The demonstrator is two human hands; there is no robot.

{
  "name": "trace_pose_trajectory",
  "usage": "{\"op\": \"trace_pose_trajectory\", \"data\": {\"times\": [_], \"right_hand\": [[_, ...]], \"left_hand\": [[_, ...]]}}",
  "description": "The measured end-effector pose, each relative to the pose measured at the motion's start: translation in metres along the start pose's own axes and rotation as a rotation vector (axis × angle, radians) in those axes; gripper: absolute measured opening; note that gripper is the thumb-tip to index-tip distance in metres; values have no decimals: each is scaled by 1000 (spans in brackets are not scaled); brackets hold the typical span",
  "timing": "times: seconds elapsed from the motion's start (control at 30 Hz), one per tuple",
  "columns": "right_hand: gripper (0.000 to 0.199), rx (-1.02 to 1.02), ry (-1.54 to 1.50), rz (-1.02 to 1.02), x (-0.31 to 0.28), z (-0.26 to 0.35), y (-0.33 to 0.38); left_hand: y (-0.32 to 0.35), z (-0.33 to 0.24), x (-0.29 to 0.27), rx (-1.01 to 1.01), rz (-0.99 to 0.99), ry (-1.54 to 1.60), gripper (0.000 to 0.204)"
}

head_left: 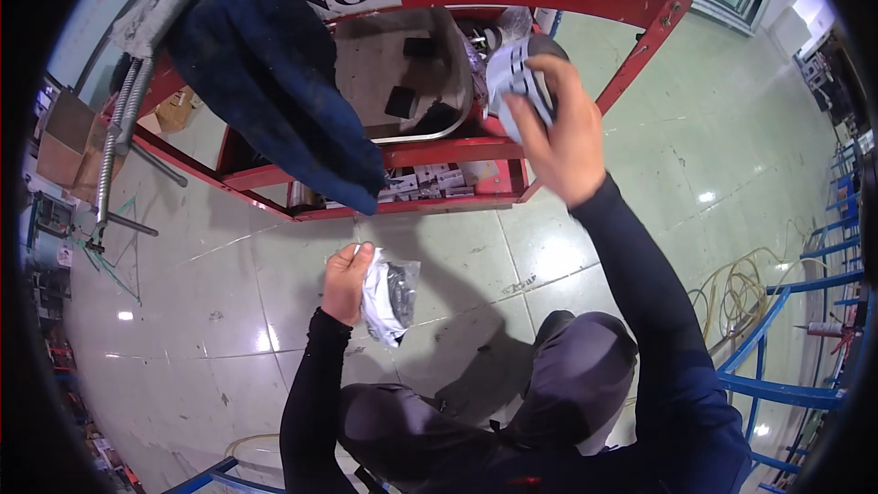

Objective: The person moves through a workshop, picking up and placing various items including a plastic container, metal profiles, and a tape measure onto workbenches. They walk to a red tool cart, retrieve a plastic bag containing small hardware parts, and open it to inspect the contents.

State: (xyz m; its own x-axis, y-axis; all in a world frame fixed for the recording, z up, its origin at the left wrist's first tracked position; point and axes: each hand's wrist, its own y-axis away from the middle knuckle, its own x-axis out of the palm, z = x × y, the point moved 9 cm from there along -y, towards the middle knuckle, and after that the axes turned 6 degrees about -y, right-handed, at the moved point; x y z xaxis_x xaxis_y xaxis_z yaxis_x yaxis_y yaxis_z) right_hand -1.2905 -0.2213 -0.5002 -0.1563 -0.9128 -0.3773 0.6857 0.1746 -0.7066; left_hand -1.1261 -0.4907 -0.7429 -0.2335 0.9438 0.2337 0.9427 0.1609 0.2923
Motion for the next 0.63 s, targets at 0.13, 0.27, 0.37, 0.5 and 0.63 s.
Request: {"op": "trace_pose_trajectory", "data": {"times": [0.13, 0.27, 0.37, 0.5, 0.63], "right_hand": [[32, -120, 339, -96, 28, -48, -41], [26, -73, 75, 183, 53, -12, 8], [90, 211, -291, 601, 77, 23, 104], [57, 1105, -823, 381, 27, 47, 113], [32, 1372, -1040, 73, -82, 86, 65]], "left_hand": [[-1, -25, 15, 116, -84, 2, 10], [4, -52, 26, 246, -190, -83, 13], [22, -85, 70, 234, -317, -205, 17], [63, -155, 158, 231, -373, -207, 13], [104, -230, 254, -78, -222, -10, 46]]}}
